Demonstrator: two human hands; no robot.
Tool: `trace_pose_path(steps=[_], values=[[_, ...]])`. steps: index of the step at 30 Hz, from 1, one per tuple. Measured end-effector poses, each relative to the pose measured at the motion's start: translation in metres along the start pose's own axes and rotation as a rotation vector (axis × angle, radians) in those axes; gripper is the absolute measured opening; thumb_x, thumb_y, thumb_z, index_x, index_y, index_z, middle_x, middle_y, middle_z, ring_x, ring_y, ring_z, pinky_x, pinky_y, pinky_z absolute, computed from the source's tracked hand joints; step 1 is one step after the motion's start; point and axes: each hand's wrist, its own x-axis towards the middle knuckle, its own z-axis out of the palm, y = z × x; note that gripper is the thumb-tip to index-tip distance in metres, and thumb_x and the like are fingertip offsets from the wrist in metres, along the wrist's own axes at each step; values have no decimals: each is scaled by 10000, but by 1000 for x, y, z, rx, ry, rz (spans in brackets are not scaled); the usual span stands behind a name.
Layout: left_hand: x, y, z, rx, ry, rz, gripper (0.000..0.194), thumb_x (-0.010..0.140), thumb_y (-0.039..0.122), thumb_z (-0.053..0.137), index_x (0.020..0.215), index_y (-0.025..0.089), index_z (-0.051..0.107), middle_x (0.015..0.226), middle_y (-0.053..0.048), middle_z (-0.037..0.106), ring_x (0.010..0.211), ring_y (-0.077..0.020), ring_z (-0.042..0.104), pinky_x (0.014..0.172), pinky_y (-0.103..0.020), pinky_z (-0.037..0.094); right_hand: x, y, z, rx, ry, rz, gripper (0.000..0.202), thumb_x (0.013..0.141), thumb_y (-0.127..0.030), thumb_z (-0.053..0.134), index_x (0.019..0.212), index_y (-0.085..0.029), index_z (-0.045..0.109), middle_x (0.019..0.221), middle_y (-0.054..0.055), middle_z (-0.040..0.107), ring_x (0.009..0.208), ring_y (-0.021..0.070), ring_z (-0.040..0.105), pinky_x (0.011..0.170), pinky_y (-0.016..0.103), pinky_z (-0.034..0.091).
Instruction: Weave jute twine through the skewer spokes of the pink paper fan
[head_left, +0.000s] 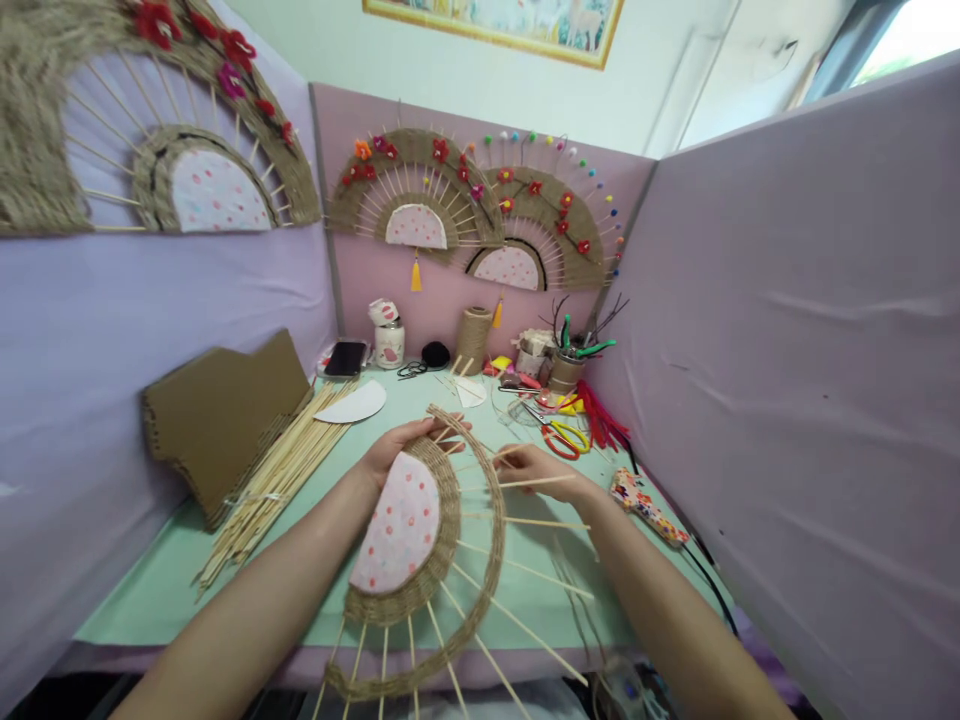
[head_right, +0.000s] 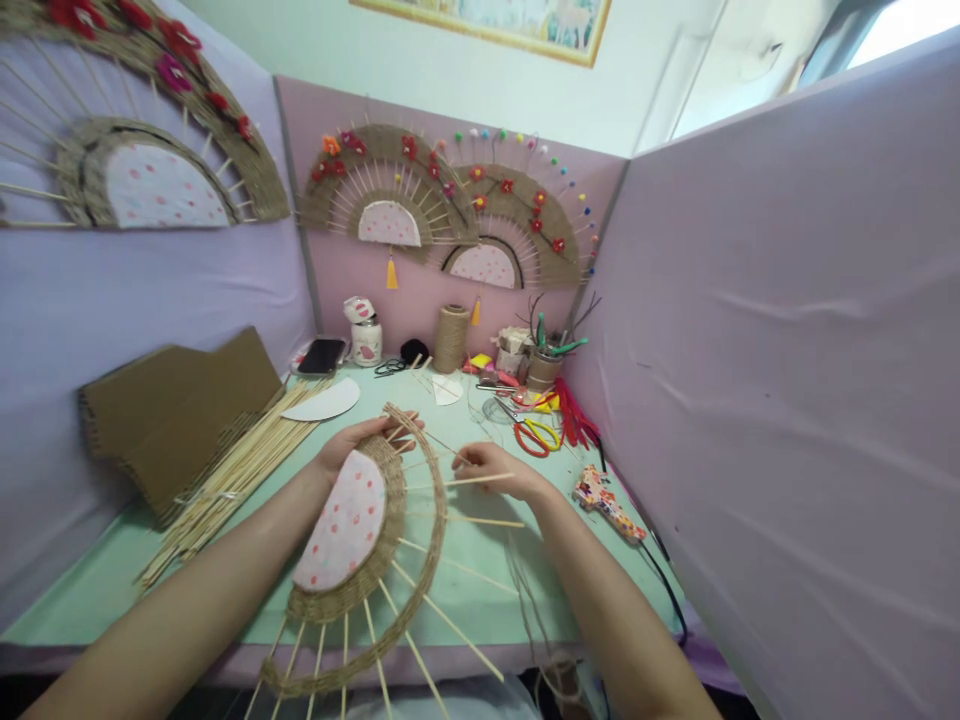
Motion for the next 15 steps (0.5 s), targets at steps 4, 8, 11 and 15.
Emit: trace_pose_path(steps=[4,8,11,15], values=[[-29,26,-2,-73,196,270,372,829,177,473,1189,143,562,1054,-106,664,769,-177,660,665,-295,525,-48,19,-45,-300,127,126,179,757,-339,522,727,-176,591,566,-21,556,406,81,429,373,191,317],[-44,43,-8,-194,267,530,302,869,191,410,1088,166,617,922,-68,689,674,-150,646,527,-258,511,-70,21,-97,-641,384,139,242,768,-344,532,610,-167,579,502,13,575,373,85,432,364,196,279],[-43,44,-13,-218,249,531,296,880,180,387,1053,157,627,897,-69,692,697,-163,652,537,-274,520,-54,-15,-134,-852,415,70,437,720,-406,634,385,-169,484,324,-1,460,279,46,308,349,214,218],[-35,37,-14,-200,264,429,294,871,175,398,1065,149,617,884,-74,693,704,-169,657,560,-290,527,-18,-85,-170,-820,555,-271,539,766,-484,528,393,-95,532,279,-11,421,258,3,305,388,196,233]])
